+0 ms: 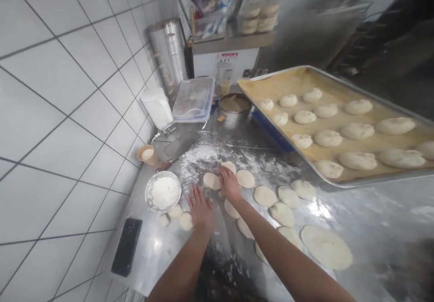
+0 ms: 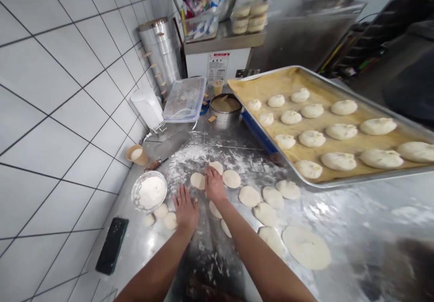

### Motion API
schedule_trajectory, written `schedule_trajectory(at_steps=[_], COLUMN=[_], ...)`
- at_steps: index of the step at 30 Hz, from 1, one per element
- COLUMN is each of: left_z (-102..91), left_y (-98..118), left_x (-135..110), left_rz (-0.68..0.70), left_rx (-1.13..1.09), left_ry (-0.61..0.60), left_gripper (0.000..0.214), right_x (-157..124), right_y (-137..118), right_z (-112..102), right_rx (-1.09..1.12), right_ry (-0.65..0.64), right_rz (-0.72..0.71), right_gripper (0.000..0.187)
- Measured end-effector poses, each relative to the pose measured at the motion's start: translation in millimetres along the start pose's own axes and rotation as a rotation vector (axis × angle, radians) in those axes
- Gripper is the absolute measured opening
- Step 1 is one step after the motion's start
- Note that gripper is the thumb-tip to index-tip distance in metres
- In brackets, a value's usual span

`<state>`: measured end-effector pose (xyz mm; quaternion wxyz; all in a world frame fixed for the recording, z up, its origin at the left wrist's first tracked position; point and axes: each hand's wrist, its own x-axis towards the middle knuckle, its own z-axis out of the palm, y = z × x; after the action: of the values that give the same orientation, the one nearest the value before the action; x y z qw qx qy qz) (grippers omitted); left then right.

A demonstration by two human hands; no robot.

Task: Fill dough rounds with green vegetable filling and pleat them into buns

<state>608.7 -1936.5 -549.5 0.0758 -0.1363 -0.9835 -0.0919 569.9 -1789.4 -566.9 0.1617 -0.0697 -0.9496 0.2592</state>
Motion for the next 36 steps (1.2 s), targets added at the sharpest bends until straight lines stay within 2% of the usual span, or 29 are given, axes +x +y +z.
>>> schedule_trajectory(at_steps=[4,7,11,15,18,21,23,27,29,31,33,36], left_z=[5.7,-0.4,-23.0,-50.6,-64.2,-71.6,-73.2,-65.4,-58.0,-52.6,-50.9,-50.1], left_y=[0.9,4.1,-2.1,-31.0,-56.3,-70.7,-72.4,-62.0,-52.7,-41.7,-29.4,-9.5], left_x=[0.5,-5.1,-25.9,-50.5,-63.8,-66.7,-63.6,-55.5,-52.6,-48.6,-41.7,-27.6], left_rz=[-0.01,-0.015,0.047,0.068,0.098,0.106,0.048,-0.15,-0.182,-0.149,-0.088,0.074], left_rx=[-0.043,-0.111,-0.167,-0.096,-0.052,-0.07,-0.106,-0.248,-0.302,-0.307,-0.256,-0.132], left_ry=[-0.006,-0.015,-0.03,-0.083,-0.146,-0.17,-0.161,-0.145,-0.15,-0.158,-0.145,-0.103], left_gripper=[0.054,0.055,0.053,0.048,0.048,0.049,0.051,0.038,0.03,0.03,0.039,0.056], right_x=[12.4,22.0,32.9,29.8,-0.6,-53.6,-91.2,-148.7,-165.3,-174.3,-176.8,-172.1], right_y=[-10.0,-20.8,-26.0,-31.2,-46.1,-62.1,-65.7,-51.0,-38.9,-28.9,-23.0,-21.3], right_z=[6.8,22.2,39.3,38.1,28.0,12.4,-0.6,-25.6,-35.1,-43.1,-49.9,-56.6], right_rx=[-0.013,-0.05,-0.017,0.044,0.093,0.136,0.161,0.172,0.156,0.143,0.138,0.137], right_ry=[-0.053,-0.105,-0.145,-0.144,-0.187,-0.278,-0.337,-0.371,-0.348,-0.325,-0.299,-0.247], right_rz=[-0.168,-0.251,-0.265,-0.301,-0.426,-0.586,-0.59,-0.433,-0.352,-0.3,-0.265,-0.217], right_gripper=[0.039,0.043,0.046,0.047,0.042,0.033,0.03,0.028,0.027,0.028,0.03,0.031])
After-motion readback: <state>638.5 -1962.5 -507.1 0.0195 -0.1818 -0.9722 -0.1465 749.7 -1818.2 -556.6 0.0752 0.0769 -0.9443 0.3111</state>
